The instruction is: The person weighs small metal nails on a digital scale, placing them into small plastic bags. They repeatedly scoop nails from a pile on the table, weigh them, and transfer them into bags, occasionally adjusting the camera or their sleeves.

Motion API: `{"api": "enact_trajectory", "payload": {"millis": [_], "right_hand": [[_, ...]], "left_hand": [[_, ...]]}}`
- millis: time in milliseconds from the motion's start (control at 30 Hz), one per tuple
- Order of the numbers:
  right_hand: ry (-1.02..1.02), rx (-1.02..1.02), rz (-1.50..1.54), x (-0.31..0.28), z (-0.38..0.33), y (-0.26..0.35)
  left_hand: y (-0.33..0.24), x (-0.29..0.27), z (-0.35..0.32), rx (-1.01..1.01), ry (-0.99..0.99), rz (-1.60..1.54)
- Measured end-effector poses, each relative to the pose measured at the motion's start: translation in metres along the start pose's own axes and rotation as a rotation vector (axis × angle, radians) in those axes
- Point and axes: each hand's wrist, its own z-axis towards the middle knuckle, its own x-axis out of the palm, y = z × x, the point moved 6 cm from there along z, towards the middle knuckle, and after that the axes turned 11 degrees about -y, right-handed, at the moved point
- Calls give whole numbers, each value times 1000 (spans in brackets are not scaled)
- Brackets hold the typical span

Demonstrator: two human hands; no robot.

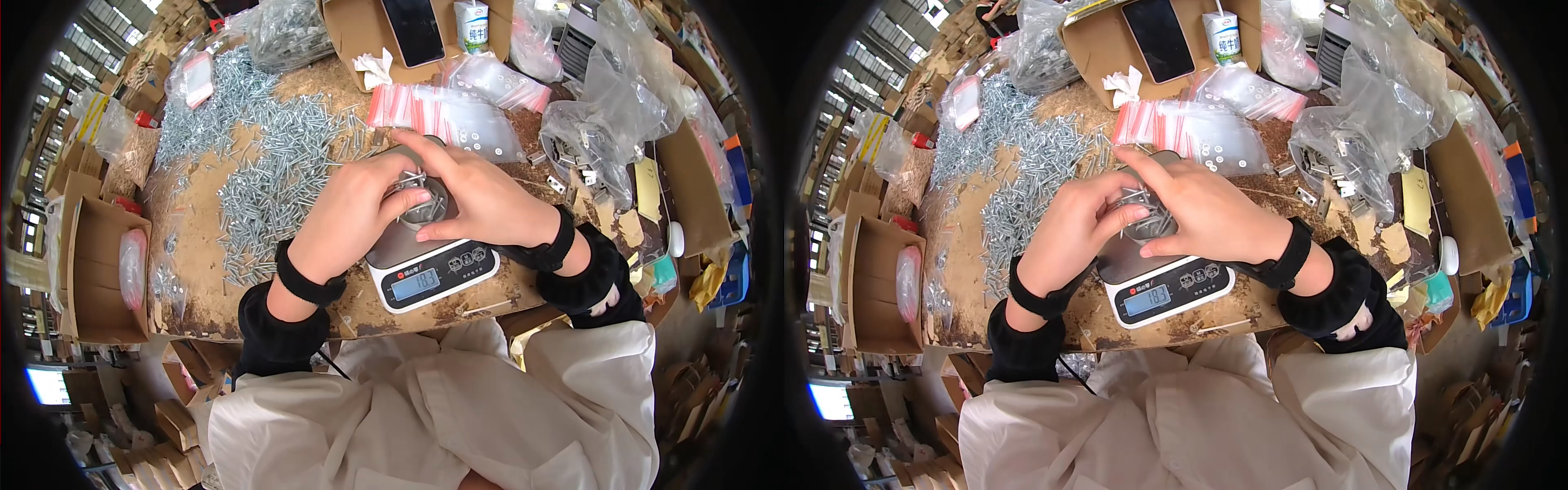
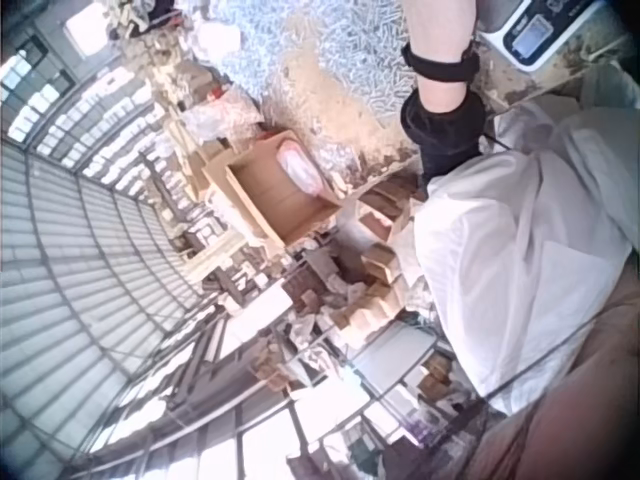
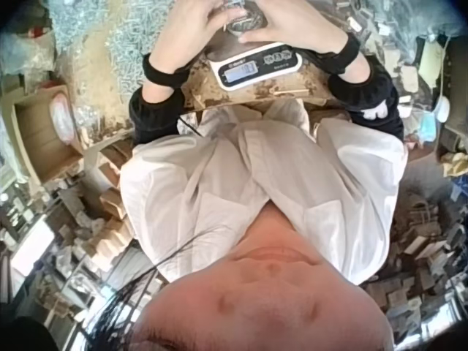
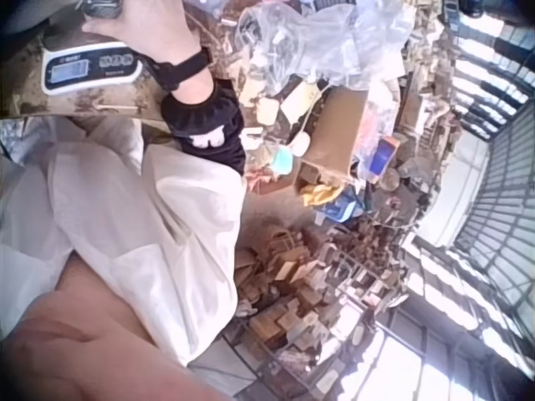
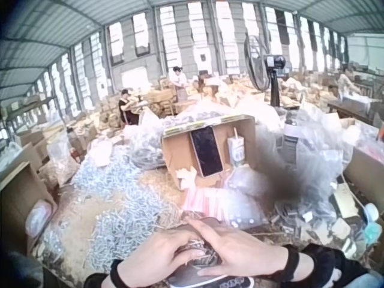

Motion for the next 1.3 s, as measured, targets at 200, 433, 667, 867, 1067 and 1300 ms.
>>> {"api": "enact_trajectory", "payload": {"millis": [200, 433, 667, 867, 1067, 1300], "right_hand": [[-43, -82, 11, -6, 1, 1], [-285, 1, -86, -69, 2, -28], [-41, 459, -240, -122, -27, -92], [-26, 575, -238, -144, -45, -101], [-19, 594, -394, -141, -58, -85], [-102, 530, -686, -129, -127, -45]], "left_hand": [[10, 6, -4, -158, -22, -247], [15, -3, -1, -255, -110, -473], [47, -38, -4, -270, -345, -605], [79, -60, -17, -328, -395, -545], [85, -61, -17, -303, -377, -539], [88, -57, -18, -311, -415, -544]]}}
